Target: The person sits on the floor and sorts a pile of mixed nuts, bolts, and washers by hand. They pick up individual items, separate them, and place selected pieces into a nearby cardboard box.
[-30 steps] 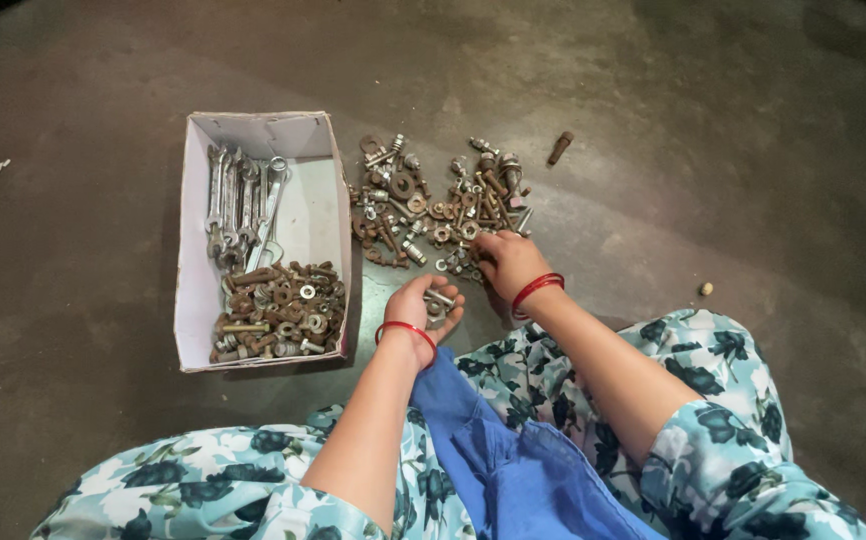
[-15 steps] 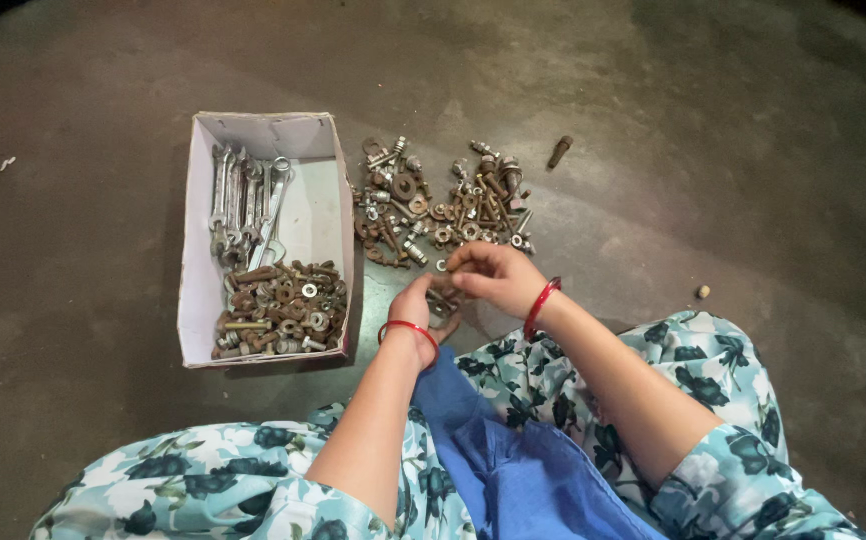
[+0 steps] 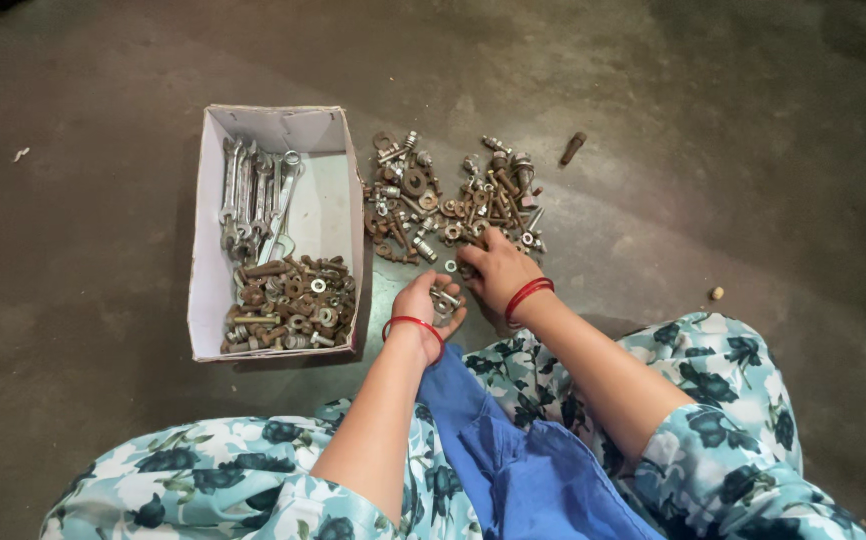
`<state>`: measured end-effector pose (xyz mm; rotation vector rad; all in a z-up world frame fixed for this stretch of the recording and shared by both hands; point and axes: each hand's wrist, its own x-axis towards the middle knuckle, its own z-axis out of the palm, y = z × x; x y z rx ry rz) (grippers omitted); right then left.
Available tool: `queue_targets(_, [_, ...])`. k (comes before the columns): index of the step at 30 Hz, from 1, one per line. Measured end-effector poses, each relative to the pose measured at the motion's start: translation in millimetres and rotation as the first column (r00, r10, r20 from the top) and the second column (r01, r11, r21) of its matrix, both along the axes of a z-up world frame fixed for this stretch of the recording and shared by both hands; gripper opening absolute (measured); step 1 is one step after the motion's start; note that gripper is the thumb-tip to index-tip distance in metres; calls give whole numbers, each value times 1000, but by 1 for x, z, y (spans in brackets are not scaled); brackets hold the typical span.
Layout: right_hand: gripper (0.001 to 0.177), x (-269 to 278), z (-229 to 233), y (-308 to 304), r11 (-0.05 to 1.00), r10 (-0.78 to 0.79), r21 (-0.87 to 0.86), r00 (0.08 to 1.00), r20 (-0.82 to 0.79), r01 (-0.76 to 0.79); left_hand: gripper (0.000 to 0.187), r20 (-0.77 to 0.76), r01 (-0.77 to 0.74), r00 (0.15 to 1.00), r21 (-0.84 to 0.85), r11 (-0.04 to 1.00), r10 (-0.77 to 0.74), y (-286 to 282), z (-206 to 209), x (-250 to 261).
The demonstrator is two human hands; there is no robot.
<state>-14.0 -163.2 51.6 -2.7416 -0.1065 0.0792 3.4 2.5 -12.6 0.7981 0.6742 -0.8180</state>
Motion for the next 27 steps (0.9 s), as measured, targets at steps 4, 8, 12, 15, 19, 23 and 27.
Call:
queue_targets(4, [35,5,-11,-17,987,48,145,990,136,-68,22,5,-12,1000,-9,1000,12,0,2,2])
queue_targets(8, [46,5,-17,-32,908,-186,355,974,-133,222,21,9,-18,1000,-3,1000,19,0,3,1])
queue_targets(12, [34,6,-13,-39,753,-251,519,905,-343,405,22,25,-7,1000,6,1000,7,0,7,0])
queue_targets(15, [27,-1,-3,-32,615,-109,691,909,-402,380,20,36,17,999,46,999,-18,-1,14,-1])
queue_targets(19, [34,-10,10,-17,443,167,853,909,-382,277,21,23,59,998,44,997,-60,-1,22,-3])
queue_targets(23, [30,-8,13,-13,792,-25,599,988,-153,113,22,-31,32,999,56,998,-30,-2,19,-2])
queue_targets(27, [32,-7,5,-11,993,-103,64,993,64,99,30,-14,45,999,-1,999,-45,-4,8,0])
